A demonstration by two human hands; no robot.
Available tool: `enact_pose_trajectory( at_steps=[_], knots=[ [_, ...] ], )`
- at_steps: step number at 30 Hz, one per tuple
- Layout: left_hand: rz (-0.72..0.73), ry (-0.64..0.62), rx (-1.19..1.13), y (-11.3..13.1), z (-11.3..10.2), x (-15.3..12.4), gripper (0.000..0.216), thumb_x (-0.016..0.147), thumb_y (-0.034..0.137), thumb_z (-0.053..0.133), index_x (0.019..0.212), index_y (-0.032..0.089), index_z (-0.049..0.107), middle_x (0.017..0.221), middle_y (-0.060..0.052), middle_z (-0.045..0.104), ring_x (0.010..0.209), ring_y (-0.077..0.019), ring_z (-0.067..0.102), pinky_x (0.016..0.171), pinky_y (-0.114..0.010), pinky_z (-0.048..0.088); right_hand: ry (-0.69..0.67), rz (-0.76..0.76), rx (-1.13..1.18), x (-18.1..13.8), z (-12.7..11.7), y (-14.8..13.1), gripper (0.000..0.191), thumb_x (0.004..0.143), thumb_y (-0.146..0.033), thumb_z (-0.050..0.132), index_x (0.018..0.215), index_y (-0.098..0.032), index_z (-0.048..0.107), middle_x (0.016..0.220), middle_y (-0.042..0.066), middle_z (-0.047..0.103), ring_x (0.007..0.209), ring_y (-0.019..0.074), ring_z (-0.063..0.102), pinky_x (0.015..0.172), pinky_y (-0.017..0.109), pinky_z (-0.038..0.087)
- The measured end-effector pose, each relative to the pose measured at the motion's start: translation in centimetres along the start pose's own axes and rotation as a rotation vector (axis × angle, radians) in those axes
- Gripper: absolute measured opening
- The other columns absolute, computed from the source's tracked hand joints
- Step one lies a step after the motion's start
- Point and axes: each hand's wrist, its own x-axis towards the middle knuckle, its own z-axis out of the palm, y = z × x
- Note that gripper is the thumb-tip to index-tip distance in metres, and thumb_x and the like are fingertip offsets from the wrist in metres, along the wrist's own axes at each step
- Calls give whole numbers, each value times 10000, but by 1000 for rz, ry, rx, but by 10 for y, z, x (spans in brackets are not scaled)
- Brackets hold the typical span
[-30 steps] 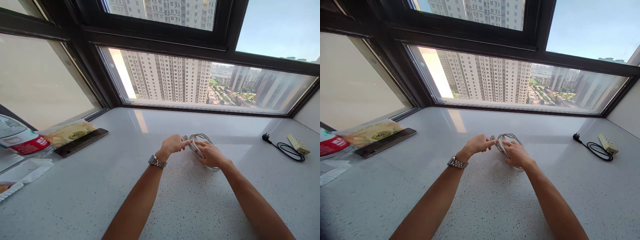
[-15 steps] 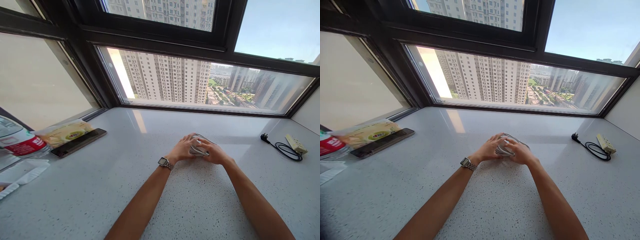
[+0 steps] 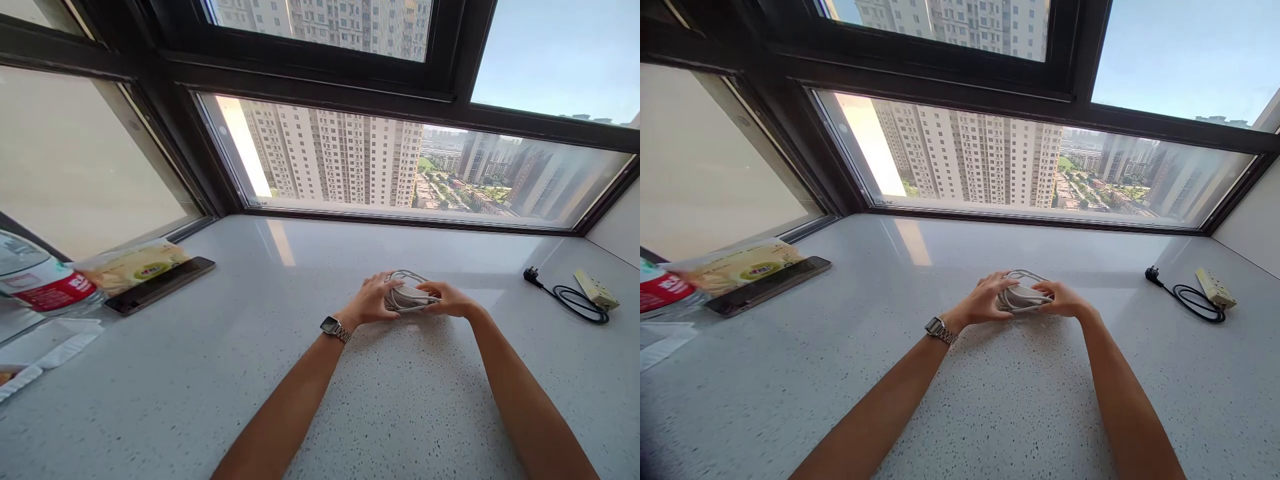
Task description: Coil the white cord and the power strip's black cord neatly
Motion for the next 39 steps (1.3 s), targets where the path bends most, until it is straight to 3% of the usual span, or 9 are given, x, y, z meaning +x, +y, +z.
enact_pose_trajectory(
  at_steps=[4,8,12,17,23,25,28,31,39],
  knots=[
    [-75,17,-25,11,8,2,645,692,294,706,1294,223,486,1451,-161,328,1258,-345,421,976,-456,426,128,111,-341,-6,-8,-6,424,713,-247,646,1130,-174,613,1111,86,644,1010,276,586,861,375,458],
    [-219,105,62,26,19,3,643,701,310,690,1295,214,465,1426,-169,347,1242,-350,432,932,-434,452,242,106,-593,-11,-3,-26,625,716,-249,642,1315,-185,476,1375,120,470,1241,313,431,968,429,411],
    [-330,164,70,38,25,2,669,712,308,670,1318,199,411,1404,-178,376,1177,-338,488,861,-410,481,393,-23,-705,-2,30,-51,538,829,-297,550,1344,-186,442,1411,101,439,1301,278,364,1041,453,340],
    [-297,229,-242,22,23,5,744,702,208,653,1374,171,337,1330,-170,490,1151,-303,528,937,-404,449,639,-64,-822,20,79,-49,390,920,-358,469,1261,-178,527,1311,123,540,1251,285,427,1095,528,200],
    [-152,-208,-907,-23,3,-4,1052,614,307,790,1478,230,195,1431,-172,393,1137,-288,535,916,-398,465,826,-217,-898,27,95,-25,352,940,-379,446,1153,-154,611,1273,127,576,1263,294,417,1135,515,60],
    [-239,-194,-1057,-35,-3,-8,936,658,396,777,1446,250,292,1449,-158,373,1229,-289,466,975,-398,417,865,-284,-911,26,97,-25,368,943,-372,442,1184,-141,595,1294,128,562,1267,281,417,1140,492,72],
    [-417,-45,-1178,-45,-5,-11,707,765,572,634,1337,196,455,1372,-175,462,1225,-278,472,1009,-393,374,843,-380,-932,24,102,-29,347,951,-359,433,1185,-164,600,1311,108,555,1277,254,413,1143,470,99],
    [-514,35,-1202,-47,-2,-7,706,787,687,502,1226,135,536,1253,-193,553,1128,-275,534,957,-385,401,676,-453,-955,22,107,-34,287,958,-367,434,1033,-215,666,1264,59,597,1288,237,403,1151,475,74],
    [-526,80,-1183,-45,5,-3,746,717,754,506,1092,116,597,1125,-165,620,1045,-249,561,874,-342,418,464,-284,-1013,18,104,-39,307,899,-397,539,1086,-181,649,1336,105,530,1368,295,279,1138,510,117]
  ],
)
